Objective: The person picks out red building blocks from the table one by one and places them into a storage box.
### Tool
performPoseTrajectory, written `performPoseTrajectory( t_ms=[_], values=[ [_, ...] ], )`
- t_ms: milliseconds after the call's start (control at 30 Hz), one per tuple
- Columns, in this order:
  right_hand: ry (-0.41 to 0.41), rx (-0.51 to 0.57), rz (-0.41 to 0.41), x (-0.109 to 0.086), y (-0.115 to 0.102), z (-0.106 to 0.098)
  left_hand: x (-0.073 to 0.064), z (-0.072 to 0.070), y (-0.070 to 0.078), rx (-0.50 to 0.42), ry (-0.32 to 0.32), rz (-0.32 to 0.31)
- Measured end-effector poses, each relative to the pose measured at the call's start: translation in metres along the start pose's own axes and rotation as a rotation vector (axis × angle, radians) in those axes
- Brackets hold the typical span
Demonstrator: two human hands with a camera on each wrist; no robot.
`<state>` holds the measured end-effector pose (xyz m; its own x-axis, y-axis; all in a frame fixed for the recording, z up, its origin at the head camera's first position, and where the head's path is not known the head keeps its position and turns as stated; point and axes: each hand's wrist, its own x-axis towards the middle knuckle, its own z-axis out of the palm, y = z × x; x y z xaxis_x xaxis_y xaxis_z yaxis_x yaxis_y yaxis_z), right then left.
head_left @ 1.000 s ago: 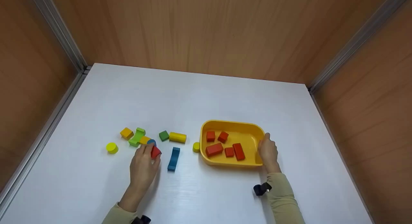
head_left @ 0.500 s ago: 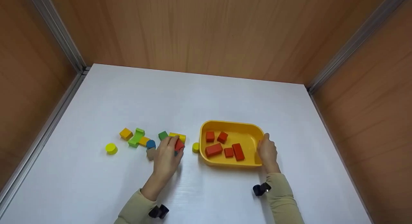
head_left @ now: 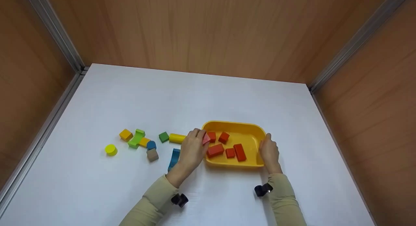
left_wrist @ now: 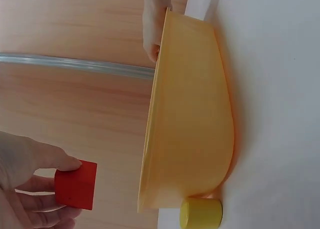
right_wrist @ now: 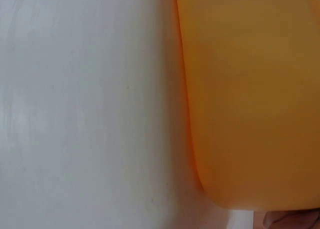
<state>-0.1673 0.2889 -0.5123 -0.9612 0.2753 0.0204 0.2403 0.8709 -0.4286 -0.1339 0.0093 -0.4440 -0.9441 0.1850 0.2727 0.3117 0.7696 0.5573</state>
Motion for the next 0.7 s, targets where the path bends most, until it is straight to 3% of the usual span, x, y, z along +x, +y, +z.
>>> performPoseTrajectory(
  t_ms=[200,400,700],
  values=[
    [0.0,0.002,0.002,-0.001,0.0,0.0,0.012,0.018,0.015,0.012,-0.068,0.023],
    [-0.022,0.008,0.019,0.0,0.0,-0.001,0.024,0.037,0.026,0.108,-0.068,0.124],
    [-0.027,0.011,0.044,0.001,0.001,-0.001,0.038,0.062,0.045,0.185,-0.091,0.164]
  ],
)
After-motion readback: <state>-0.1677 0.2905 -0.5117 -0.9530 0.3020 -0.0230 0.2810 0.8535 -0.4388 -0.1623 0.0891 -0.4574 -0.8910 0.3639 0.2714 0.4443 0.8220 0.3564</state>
